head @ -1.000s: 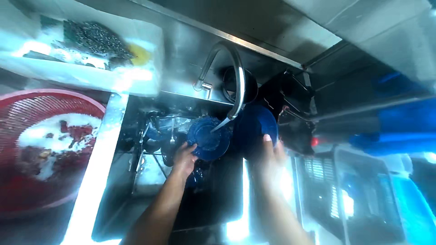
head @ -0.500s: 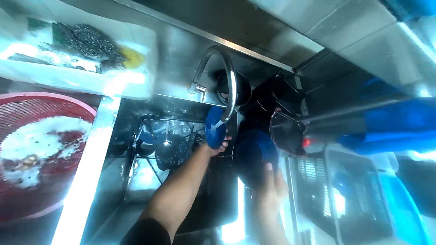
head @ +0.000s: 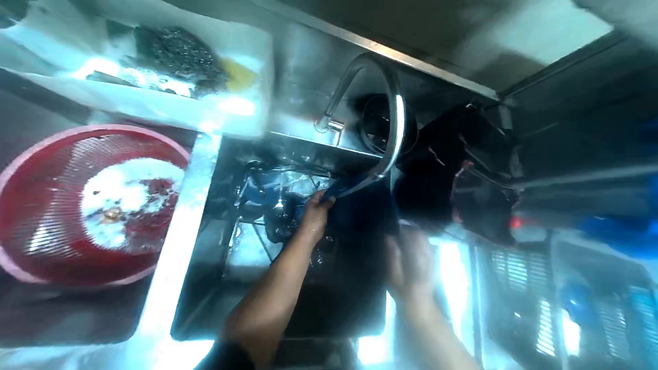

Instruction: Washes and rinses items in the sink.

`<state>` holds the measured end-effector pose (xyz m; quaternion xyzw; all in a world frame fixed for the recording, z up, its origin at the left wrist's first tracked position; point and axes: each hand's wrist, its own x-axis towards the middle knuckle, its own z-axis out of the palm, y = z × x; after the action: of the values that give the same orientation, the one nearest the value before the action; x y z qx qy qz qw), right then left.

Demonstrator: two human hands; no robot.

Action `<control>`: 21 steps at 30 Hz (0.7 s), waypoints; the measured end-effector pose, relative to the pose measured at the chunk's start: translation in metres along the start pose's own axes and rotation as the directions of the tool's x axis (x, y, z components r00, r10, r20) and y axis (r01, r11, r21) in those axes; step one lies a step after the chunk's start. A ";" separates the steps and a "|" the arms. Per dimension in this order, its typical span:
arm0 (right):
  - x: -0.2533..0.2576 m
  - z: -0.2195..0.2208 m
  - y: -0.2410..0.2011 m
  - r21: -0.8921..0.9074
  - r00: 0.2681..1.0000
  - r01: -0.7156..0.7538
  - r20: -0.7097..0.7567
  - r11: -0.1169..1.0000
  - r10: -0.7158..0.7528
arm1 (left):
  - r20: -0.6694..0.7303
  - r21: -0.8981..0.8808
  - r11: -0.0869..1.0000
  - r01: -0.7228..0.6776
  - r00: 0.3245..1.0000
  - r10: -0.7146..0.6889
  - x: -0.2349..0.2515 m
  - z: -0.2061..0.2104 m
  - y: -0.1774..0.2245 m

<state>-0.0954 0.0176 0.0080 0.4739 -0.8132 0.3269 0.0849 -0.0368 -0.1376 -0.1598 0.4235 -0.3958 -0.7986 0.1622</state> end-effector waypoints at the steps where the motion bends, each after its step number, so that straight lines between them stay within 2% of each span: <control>1: -0.001 0.014 0.008 -0.078 0.990 0.044 0.136 0.996 -0.033 | -0.019 -0.011 1.000 -0.010 1.000 0.010 -0.006 -0.005 0.003; 4: -0.006 0.054 0.030 -0.146 0.875 0.071 0.483 0.987 0.008 | -0.134 -0.046 0.998 0.048 0.990 -0.054 -0.030 -0.010 0.029; 6: -0.008 0.069 0.037 -0.094 0.714 -0.047 0.693 0.995 0.099 | -0.229 -0.069 0.986 0.151 0.960 -0.163 -0.033 -0.016 0.039; 7: -0.006 0.075 0.038 -0.051 0.642 -0.115 0.758 0.992 0.114 | -0.241 -0.056 0.979 0.198 0.949 -0.206 -0.031 -0.023 0.039; 9: -0.001 0.085 0.039 0.004 0.565 -0.160 0.820 0.987 0.088 | -0.226 -0.076 0.954 0.289 0.927 -0.299 -0.025 -0.037 0.037; 11: -0.001 0.094 0.044 0.030 0.572 -0.088 0.820 0.996 0.026 | -0.213 -0.219 0.919 0.328 0.903 -0.373 -0.018 -0.045 0.034; 13: 0.006 0.104 0.046 0.075 0.678 -0.099 0.735 0.992 0.012 | -0.167 -0.321 0.900 0.296 0.917 -0.361 -0.007 -0.057 0.025; 14: 0.012 0.109 0.043 0.055 0.717 -0.177 0.691 0.983 0.090 | -0.167 -0.260 0.928 0.266 0.934 -0.315 -0.002 -0.065 0.016; 15: 0.023 0.113 0.038 0.025 0.712 -0.321 0.666 0.947 0.224 | -0.188 -0.046 0.970 0.238 0.952 -0.243 0.002 -0.075 0.004; 16: 0.036 0.115 0.031 0.006 0.667 -0.499 0.641 0.867 0.380 | -0.195 0.297 0.933 0.202 0.970 -0.147 0.004 -0.085 -0.011; 17: 0.048 0.116 0.024 0.014 0.604 -0.661 0.604 0.750 0.521 | -0.171 0.628 0.764 0.150 0.984 -0.052 0.002 -0.094 -0.027; 18: 0.060 0.116 0.020 0.059 0.540 -0.781 0.563 0.622 0.626 | -0.109 0.845 0.529 0.084 0.994 0.016 -0.001 -0.101 -0.044; 19: 0.070 0.113 0.017 0.114 0.499 -0.843 0.533 0.526 0.684 | -0.036 0.949 0.315 0.026 0.999 0.026 -0.009 -0.103 -0.052; 20: 0.079 0.106 0.013 0.154 0.480 -0.866 0.524 0.476 0.703 | 0.008 0.988 0.152 -0.008 1.000 0.000 -0.021 -0.101 -0.050; 21: 0.084 0.096 0.008 0.170 0.479 -0.868 0.534 0.467 0.697 | 0.005 0.999 0.033 -0.003 0.998 -0.061 -0.029 -0.098 -0.049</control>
<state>-0.1306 -0.0987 -0.0320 0.0962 -0.8466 0.3923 -0.3467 0.0630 -0.1378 -0.2135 0.4067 -0.8345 -0.3115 -0.2031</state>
